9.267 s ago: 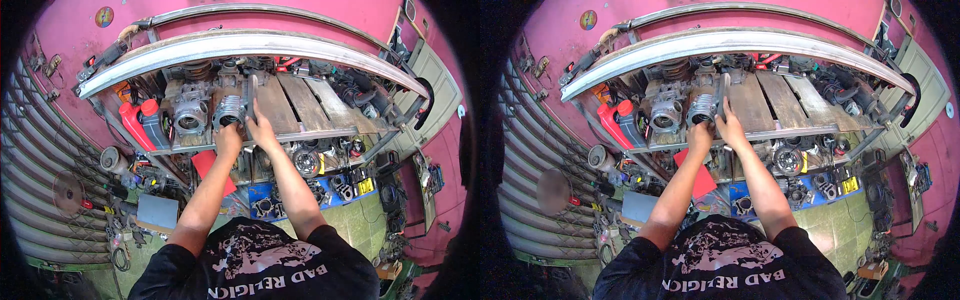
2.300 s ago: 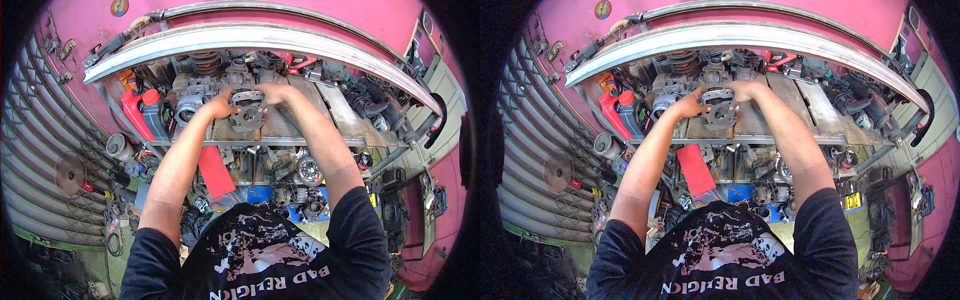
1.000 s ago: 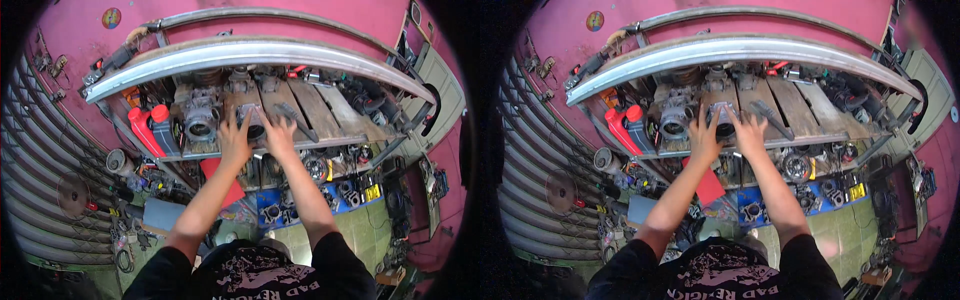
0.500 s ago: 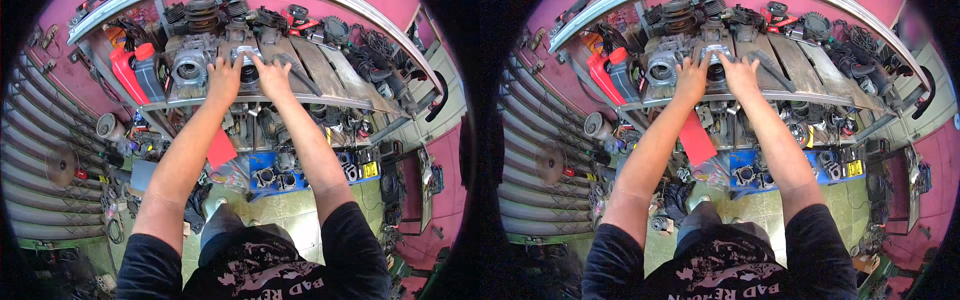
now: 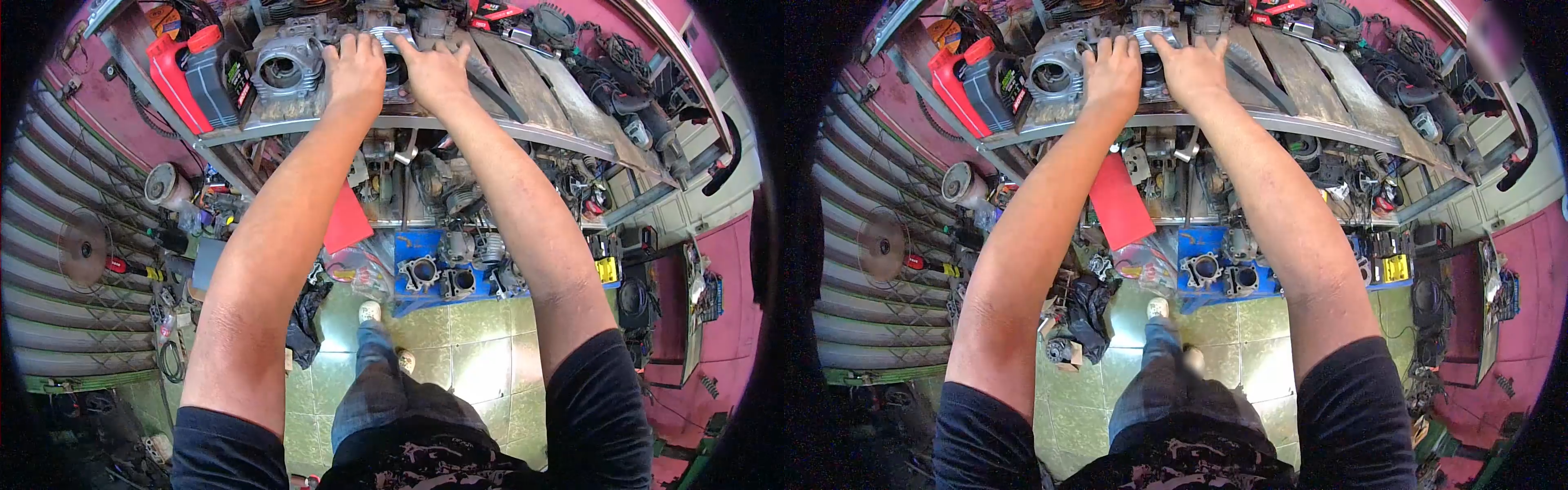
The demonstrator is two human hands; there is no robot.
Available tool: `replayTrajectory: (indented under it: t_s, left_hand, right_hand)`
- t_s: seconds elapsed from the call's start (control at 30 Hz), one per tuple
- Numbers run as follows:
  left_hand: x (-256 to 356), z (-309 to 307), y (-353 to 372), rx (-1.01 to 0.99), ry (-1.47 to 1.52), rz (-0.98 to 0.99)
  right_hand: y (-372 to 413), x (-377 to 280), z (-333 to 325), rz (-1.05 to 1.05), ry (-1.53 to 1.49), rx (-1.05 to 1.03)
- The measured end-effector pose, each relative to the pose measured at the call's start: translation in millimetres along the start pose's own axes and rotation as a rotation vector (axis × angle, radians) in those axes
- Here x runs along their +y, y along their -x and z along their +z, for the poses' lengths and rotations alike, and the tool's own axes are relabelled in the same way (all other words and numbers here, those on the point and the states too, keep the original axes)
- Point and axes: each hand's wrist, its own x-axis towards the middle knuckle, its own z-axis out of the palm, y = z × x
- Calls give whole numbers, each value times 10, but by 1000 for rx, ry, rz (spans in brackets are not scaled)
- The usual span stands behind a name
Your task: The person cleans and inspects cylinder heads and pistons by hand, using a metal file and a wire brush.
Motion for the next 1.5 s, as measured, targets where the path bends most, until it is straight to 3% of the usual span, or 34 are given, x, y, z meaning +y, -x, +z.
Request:
replayTrajectory:
  t_s: [0.23, 0.33, 0.4, 0.47, 0.53, 0.67, 0.8, 0.87, 0.9, 0.97, 1.13, 1.2, 1.27, 1.33, 1.4, 1.43, 1.47, 1.5]
  left_hand:
    - [88, 205, -183, 0, -52, -53]
    - [111, 402, -347, 53, -102, -65]
    - [69, 551, -423, 191, -79, -42]
    - [52, 668, -511, 174, -81, -33]
    - [25, 755, -595, 193, -111, -8]
    - [-15, 856, -776, 39, -66, -34]
    - [-83, 1115, -898, 93, -37, -45]
    - [-184, 1298, -873, 507, 298, 91]
    - [-161, 1271, -911, 507, 300, 88]
    - [-88, 1196, -1045, 128, 23, -51]
    - [-71, 1349, -1094, 217, -23, -68]
    - [-78, 1316, -1088, 237, 6, -68]
    - [-82, 1200, -1079, 89, -63, -58]
    - [-44, 1139, -1080, 77, -115, -55]
    - [-94, 1132, -984, 58, -174, -54]
    - [-155, 1166, -869, 221, 82, -28]
    - [-176, 1198, -768, 378, 342, -4]
    - [1, 1107, -716, 237, 109, -234]
  right_hand:
    - [-206, -21, 208, 57, -1, 16]
    - [-318, -7, 291, 76, -2, 26]
    - [-412, 19, 378, 86, -2, 18]
    - [-521, 63, 494, 71, 9, 70]
    - [-575, 45, 385, 72, -20, -34]
    - [-792, 100, 556, 94, -172, 21]
    - [-921, 106, 639, 111, -208, 22]
    - [-957, 102, 659, 118, -207, 14]
    - [-978, 107, 645, 124, -201, 7]
    - [-1017, 116, 612, 125, -197, -20]
    - [-1118, 150, 762, 117, -166, -20]
    - [-1145, 168, 709, 153, -176, -152]
    - [-1120, 161, 712, 150, -195, -114]
    - [-1098, 176, 630, 146, -215, -78]
    - [-1091, 197, 510, 133, -194, -216]
    - [-977, 162, 485, 135, -199, -218]
    - [-783, 116, 496, 86, -70, -85]
    - [-565, 60, 449, 39, 61, 50]
